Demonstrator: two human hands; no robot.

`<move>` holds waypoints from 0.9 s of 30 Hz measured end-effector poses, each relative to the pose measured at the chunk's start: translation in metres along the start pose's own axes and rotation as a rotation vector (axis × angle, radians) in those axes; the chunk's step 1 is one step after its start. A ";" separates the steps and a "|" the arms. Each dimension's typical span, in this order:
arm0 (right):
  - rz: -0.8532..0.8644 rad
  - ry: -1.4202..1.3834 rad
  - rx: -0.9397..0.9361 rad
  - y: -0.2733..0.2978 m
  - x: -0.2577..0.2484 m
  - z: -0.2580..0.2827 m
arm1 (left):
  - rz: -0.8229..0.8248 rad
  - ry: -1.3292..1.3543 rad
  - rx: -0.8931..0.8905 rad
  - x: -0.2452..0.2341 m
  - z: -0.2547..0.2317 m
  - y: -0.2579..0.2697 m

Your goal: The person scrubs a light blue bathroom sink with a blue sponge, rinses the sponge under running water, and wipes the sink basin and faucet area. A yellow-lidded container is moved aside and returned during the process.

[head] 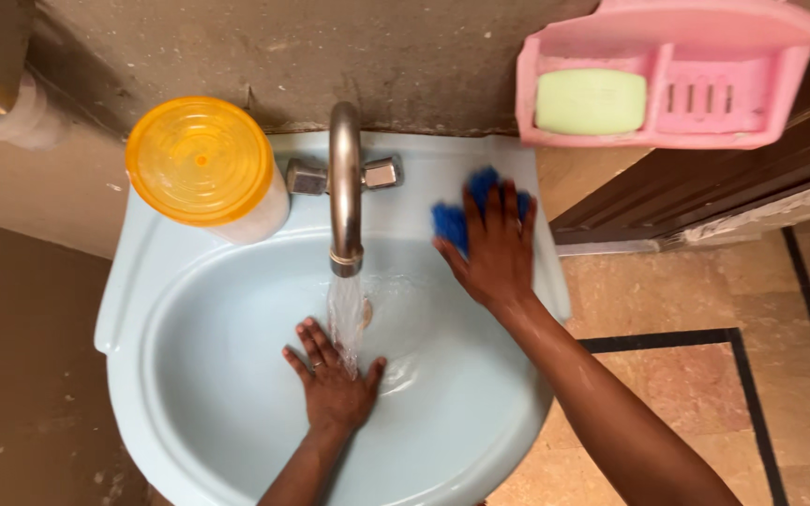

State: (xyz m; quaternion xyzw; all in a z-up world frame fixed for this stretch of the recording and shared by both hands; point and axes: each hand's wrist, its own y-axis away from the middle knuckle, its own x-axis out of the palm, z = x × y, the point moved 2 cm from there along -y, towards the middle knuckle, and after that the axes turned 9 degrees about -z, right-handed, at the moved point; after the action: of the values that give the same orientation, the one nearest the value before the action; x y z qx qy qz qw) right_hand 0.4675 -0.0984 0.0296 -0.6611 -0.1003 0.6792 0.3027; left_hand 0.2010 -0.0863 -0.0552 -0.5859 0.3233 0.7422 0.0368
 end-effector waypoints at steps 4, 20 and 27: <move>-0.054 0.020 0.091 -0.041 0.054 0.052 | -0.293 0.109 0.056 0.023 0.002 -0.012; 0.125 0.227 0.325 0.086 -0.056 -0.007 | -0.548 0.483 0.228 0.037 0.009 -0.034; 0.257 0.352 0.460 0.111 -0.049 0.011 | -0.608 0.616 0.224 0.049 0.011 -0.036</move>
State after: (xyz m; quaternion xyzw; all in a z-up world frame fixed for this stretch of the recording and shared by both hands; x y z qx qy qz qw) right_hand 0.4234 -0.2111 0.0122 -0.6899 0.1943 0.5918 0.3688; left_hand 0.1917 -0.0683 -0.1136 -0.8404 0.2108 0.4488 0.2188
